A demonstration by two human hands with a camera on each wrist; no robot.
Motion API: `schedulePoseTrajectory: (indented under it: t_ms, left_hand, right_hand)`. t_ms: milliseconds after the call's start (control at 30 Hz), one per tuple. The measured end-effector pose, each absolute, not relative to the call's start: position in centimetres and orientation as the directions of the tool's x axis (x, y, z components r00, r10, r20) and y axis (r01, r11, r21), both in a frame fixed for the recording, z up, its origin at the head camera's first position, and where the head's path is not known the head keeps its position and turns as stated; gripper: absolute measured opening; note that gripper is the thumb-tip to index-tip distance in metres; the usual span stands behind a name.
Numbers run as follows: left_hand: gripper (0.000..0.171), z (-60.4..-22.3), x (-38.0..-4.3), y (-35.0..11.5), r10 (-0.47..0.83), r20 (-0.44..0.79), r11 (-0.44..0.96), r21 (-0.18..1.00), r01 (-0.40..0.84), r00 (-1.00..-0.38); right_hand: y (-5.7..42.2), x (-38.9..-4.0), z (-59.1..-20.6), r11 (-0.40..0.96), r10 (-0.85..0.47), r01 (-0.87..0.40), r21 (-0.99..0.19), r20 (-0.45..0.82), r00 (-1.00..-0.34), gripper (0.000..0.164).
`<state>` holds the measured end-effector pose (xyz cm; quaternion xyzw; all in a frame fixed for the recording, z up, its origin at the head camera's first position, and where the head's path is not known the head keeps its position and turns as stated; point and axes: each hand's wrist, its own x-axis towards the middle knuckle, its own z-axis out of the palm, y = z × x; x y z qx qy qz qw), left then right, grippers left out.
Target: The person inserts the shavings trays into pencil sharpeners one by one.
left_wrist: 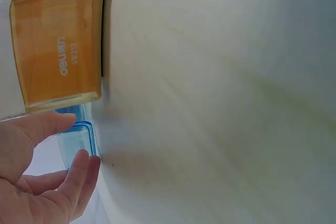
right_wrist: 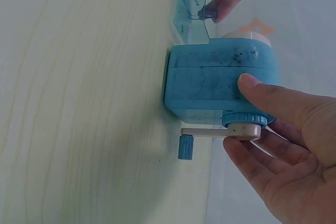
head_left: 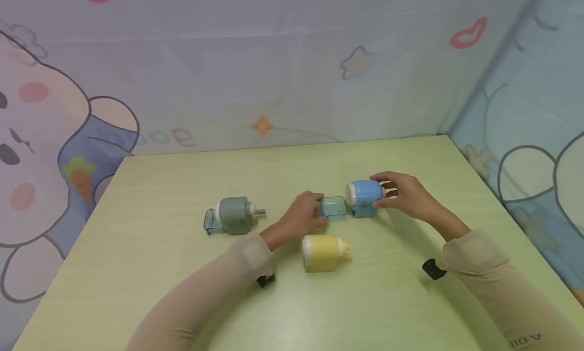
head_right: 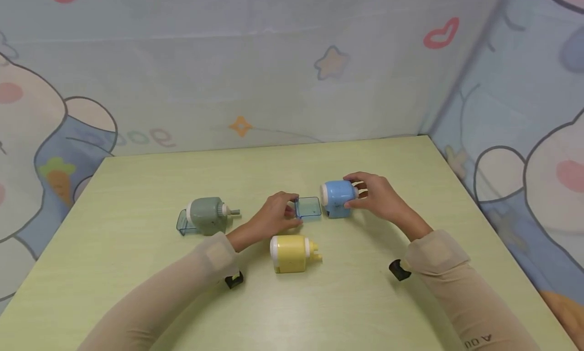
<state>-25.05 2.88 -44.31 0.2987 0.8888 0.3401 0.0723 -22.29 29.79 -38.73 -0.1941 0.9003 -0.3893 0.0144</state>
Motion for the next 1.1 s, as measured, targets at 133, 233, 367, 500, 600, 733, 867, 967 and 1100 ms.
schedulePoseTrajectory:
  t_ms: [133,233,367,500,600,733,867,967,1100]
  left_hand:
    - [0.065,-44.3,-25.2,3.2,0.589,0.085,0.577,0.653,0.491,-0.804]
    - [0.065,-44.3,-25.3,3.3,0.590,0.087,0.564,0.667,0.487,-0.802]
    - [0.065,-44.3,-25.4,3.6,0.593,0.088,0.546,0.686,0.481,-0.800]
    - [0.065,-44.4,-25.6,3.9,0.602,0.092,0.530,0.697,0.483,-0.793]
    - [0.065,-44.4,-25.7,4.1,0.603,0.092,0.528,0.698,0.483,-0.793]
    - [0.065,-44.3,-25.8,4.4,0.594,0.087,0.534,0.701,0.473,-0.800]
    - [0.065,-44.4,-26.0,4.5,0.592,0.078,0.531,0.711,0.461,-0.802]
    - [0.065,-44.4,-26.2,4.6,0.594,0.078,0.522,0.720,0.457,-0.800]
    - [0.064,-44.4,-26.3,4.8,0.604,0.088,0.499,0.733,0.462,-0.792]
  right_hand:
    - [29.8,-22.4,-38.9,0.623,-0.360,-0.340,-0.705,0.128,-0.924,0.057]
    - [29.9,-22.4,-38.9,0.623,-0.362,-0.343,-0.702,0.130,-0.923,0.057]
    - [29.8,-22.4,-38.9,0.627,-0.363,-0.347,-0.697,0.133,-0.922,0.056]
    - [29.9,-22.4,-38.9,0.626,-0.360,-0.346,-0.699,0.134,-0.923,0.057]
    - [29.9,-22.4,-38.9,0.621,-0.360,-0.346,-0.703,0.135,-0.923,0.057]
    - [29.9,-22.4,-38.9,0.621,-0.362,-0.348,-0.702,0.136,-0.922,0.056]
    - [30.0,-22.4,-39.0,0.623,-0.360,-0.347,-0.701,0.137,-0.923,0.057]
    - [30.0,-22.4,-39.0,0.623,-0.358,-0.346,-0.701,0.137,-0.924,0.057]
    - [30.1,-22.4,-39.0,0.621,-0.360,-0.347,-0.702,0.137,-0.923,0.058]
